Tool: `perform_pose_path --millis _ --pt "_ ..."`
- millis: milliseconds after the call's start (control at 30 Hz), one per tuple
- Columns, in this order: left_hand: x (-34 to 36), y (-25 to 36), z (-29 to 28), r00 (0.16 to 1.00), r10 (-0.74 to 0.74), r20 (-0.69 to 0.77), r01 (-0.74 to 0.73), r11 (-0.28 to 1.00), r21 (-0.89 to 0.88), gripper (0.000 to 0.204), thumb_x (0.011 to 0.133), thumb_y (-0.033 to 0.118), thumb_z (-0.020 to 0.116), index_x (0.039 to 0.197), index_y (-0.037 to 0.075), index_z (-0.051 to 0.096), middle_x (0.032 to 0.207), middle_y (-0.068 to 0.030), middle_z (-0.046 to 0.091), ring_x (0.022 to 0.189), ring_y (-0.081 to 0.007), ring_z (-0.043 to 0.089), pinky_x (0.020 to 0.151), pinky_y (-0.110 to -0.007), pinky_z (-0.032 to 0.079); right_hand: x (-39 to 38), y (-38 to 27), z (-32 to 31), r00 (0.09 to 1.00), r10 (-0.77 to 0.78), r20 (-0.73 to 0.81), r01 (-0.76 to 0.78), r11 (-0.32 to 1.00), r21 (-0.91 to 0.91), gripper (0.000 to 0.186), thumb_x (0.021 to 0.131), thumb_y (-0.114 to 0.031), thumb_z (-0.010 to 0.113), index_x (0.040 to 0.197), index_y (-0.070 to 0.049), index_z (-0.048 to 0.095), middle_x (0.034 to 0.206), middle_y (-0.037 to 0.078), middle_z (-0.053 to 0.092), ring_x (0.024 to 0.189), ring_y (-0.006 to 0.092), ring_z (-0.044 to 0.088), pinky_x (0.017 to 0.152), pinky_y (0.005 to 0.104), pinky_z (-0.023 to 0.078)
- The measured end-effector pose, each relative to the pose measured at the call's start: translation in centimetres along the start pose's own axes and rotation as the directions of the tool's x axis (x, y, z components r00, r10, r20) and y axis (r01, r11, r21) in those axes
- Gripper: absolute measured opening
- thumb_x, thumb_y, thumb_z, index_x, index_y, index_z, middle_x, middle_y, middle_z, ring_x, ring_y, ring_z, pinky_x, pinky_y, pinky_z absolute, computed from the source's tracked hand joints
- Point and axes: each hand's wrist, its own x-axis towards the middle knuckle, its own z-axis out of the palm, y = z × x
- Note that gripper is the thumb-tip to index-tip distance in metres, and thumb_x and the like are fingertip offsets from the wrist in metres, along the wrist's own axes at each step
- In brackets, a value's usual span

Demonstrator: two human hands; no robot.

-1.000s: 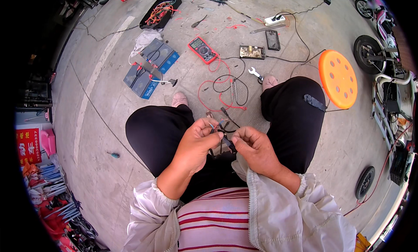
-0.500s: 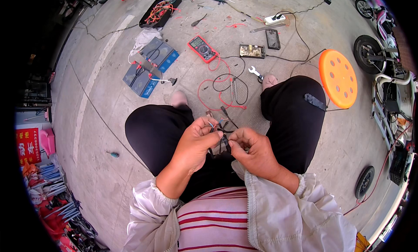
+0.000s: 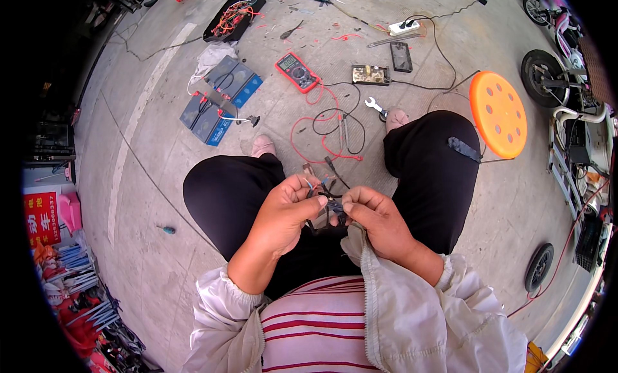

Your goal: The person sits on the floor and works on a small electronic component, twisting wires and applying black tape to secure connections. The person handles wires and tape while surrounded by tools and electronic parts.

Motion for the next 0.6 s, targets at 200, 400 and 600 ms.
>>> perform_pose_path --millis 200,400,600 --pt "-0.1 0.1 0.3 0.998 0.062 -0.007 -0.062 0.995 0.076 0.028 0.085 -0.006 0.063 0.11 0.004 0.055 0.09 -0.0021 0.061 0.074 -0.0063 0.054 0.065 -0.019 0.042 0.0 -1.0 0.2 0.999 0.022 -0.048 -0.013 0.984 0.179 0.018 0.097 -0.019 0.06 0.104 -0.003 0.061 0.09 0.0 0.063 0.084 0.0059 0.057 0.077 0.0213 0.044" --pt "0.0 -0.5 0.6 0.995 0.091 0.046 -0.095 0.99 0.109 0.028 0.085 -0.006 0.061 0.11 0.004 0.054 0.093 -0.0022 0.06 0.079 -0.0066 0.055 0.069 -0.018 0.042 0.6 0.4 0.5 1.0 -0.031 -0.006 0.031 0.998 0.061 0.011 0.096 -0.012 0.06 0.102 -0.002 0.06 0.089 -0.001 0.062 0.084 0.0058 0.057 0.076 0.0222 0.046" --pt "0.1 -1.5 0.3 0.996 -0.015 0.092 0.028 0.99 -0.14 0.024 0.088 0.006 0.057 0.11 -0.001 0.055 0.086 -0.0052 0.058 0.077 -0.0132 0.056 0.068 -0.024 0.042 0.7 0.2 1.1 0.998 -0.061 0.033 0.056 0.989 0.14 0.006 0.095 -0.007 0.056 0.097 -0.001 0.058 0.09 0.002 0.064 0.084 0.0074 0.06 0.076 0.0229 0.048"
